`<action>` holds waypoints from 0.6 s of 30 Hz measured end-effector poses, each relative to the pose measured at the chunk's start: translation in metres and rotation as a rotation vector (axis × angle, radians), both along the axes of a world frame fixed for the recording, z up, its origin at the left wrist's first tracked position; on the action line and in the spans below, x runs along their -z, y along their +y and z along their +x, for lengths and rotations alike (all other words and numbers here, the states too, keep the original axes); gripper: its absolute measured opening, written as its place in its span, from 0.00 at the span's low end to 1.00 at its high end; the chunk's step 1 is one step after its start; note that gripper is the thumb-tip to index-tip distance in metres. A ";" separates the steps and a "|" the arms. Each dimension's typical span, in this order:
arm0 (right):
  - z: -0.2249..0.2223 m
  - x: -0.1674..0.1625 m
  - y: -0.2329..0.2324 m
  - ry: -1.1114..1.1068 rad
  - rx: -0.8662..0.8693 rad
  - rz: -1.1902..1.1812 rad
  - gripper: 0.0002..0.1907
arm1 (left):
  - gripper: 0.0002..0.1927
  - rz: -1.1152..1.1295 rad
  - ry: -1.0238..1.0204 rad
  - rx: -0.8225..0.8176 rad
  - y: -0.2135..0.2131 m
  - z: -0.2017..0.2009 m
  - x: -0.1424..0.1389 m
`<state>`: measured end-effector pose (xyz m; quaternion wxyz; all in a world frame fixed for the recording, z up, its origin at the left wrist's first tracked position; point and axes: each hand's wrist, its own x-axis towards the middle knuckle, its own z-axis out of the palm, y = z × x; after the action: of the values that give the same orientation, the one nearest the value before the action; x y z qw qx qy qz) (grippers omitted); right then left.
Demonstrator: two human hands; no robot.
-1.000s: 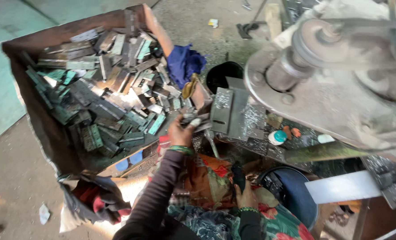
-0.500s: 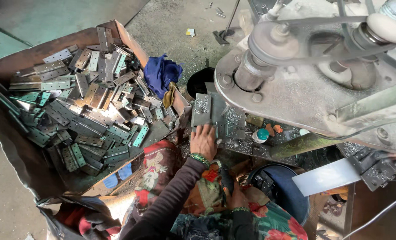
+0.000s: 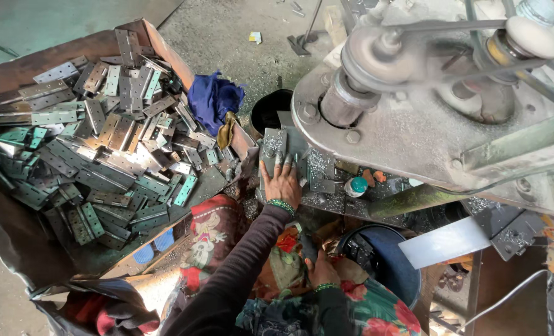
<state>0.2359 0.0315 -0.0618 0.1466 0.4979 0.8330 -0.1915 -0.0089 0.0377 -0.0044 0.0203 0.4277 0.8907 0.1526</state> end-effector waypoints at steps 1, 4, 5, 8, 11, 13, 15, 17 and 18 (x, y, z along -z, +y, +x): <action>-0.002 0.000 -0.004 0.012 0.015 -0.004 0.42 | 0.29 0.048 0.005 0.014 -0.003 0.003 0.001; -0.010 -0.009 -0.004 0.014 0.034 -0.039 0.40 | 0.29 0.149 0.011 0.044 -0.018 0.008 0.005; -0.012 -0.012 -0.001 0.018 0.045 -0.031 0.39 | 0.28 0.168 0.002 0.050 -0.023 0.009 0.006; -0.010 -0.024 0.007 -0.084 0.009 -0.089 0.38 | 0.26 0.275 0.080 0.056 -0.030 0.010 0.008; -0.010 -0.036 0.007 -0.081 -0.063 0.013 0.35 | 0.27 0.296 0.109 0.061 -0.030 0.009 0.007; -0.012 -0.039 0.002 -0.090 -0.045 0.015 0.42 | 0.27 0.296 0.096 0.054 -0.027 0.009 0.004; -0.019 -0.038 -0.005 -0.158 0.011 -0.048 0.46 | 0.27 0.307 0.085 0.031 -0.027 0.008 0.002; -0.027 -0.036 -0.010 -0.179 0.058 -0.134 0.46 | 0.26 0.291 0.065 0.032 -0.029 0.008 0.000; -0.031 -0.038 -0.012 -0.146 0.055 -0.134 0.46 | 0.26 0.286 0.057 0.029 -0.030 0.008 0.000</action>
<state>0.2046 0.0190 -0.0234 0.2343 0.5225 0.7914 -0.2139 -0.0004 0.0075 -0.0042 -0.0640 0.4434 0.8538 0.2653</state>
